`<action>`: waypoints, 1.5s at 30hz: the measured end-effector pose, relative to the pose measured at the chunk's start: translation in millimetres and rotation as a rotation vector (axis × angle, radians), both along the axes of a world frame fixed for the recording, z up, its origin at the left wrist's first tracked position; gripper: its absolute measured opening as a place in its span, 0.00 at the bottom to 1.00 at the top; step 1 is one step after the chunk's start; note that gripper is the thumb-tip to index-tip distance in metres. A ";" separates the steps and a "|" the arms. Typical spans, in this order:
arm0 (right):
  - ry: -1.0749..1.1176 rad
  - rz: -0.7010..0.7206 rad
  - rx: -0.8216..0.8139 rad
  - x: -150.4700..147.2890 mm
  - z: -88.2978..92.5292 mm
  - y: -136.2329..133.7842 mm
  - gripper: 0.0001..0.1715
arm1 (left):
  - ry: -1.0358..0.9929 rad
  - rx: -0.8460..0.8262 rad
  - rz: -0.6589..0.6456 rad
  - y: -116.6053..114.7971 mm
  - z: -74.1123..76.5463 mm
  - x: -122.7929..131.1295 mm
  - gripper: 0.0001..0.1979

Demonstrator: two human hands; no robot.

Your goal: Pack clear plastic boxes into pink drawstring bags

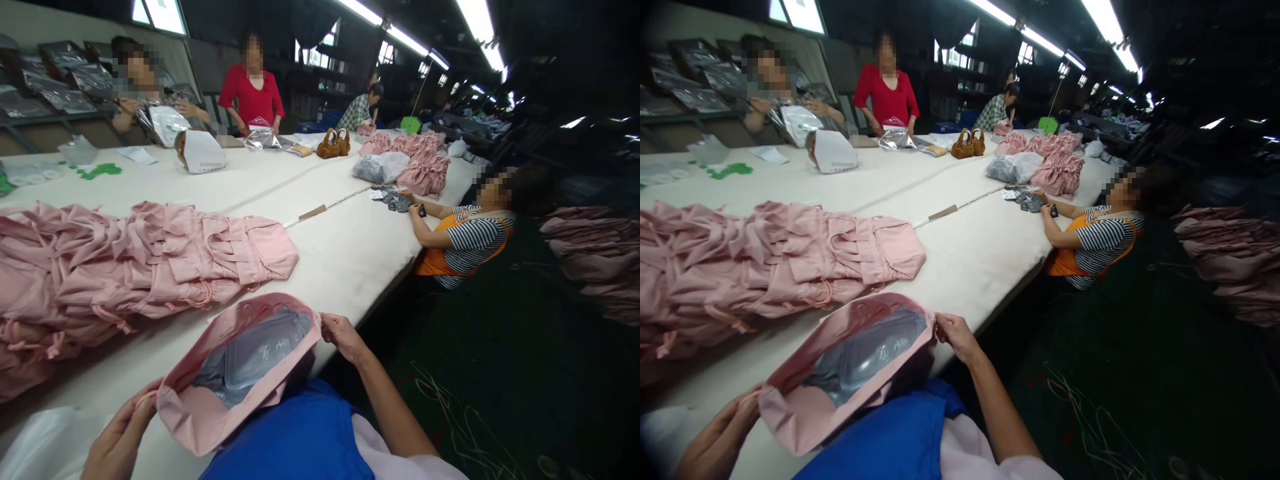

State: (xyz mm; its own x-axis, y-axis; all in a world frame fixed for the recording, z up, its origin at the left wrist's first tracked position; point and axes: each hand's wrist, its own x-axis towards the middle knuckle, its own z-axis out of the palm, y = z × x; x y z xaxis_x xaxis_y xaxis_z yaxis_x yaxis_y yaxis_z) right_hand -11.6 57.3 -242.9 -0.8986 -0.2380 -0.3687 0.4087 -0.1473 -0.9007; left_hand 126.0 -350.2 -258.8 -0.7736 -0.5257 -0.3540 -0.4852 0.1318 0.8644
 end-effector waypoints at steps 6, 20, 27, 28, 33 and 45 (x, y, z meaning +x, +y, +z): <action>0.037 0.232 0.495 12.8 24.4 38.8 0.30 | 0.340 0.513 0.298 33.0 16.3 -29.3 0.14; 0.304 0.020 0.881 61.0 66.9 -1.7 0.36 | 0.633 -0.834 -0.297 52.5 112.6 -80.7 0.17; 0.152 0.473 0.519 87.2 84.8 -46.7 0.33 | 0.359 -0.320 -0.812 88.0 87.9 -159.7 0.26; 0.209 0.380 0.485 84.7 90.4 -52.0 0.30 | 0.305 -0.285 -0.812 89.4 82.3 -164.1 0.22; 0.615 0.064 0.444 50.7 105.7 -81.1 0.09 | 0.142 -0.096 -0.874 87.6 78.0 -164.1 0.21; 1.290 0.163 0.711 2.2 32.7 -128.2 0.13 | -0.066 0.383 -0.636 77.2 73.9 -133.7 0.19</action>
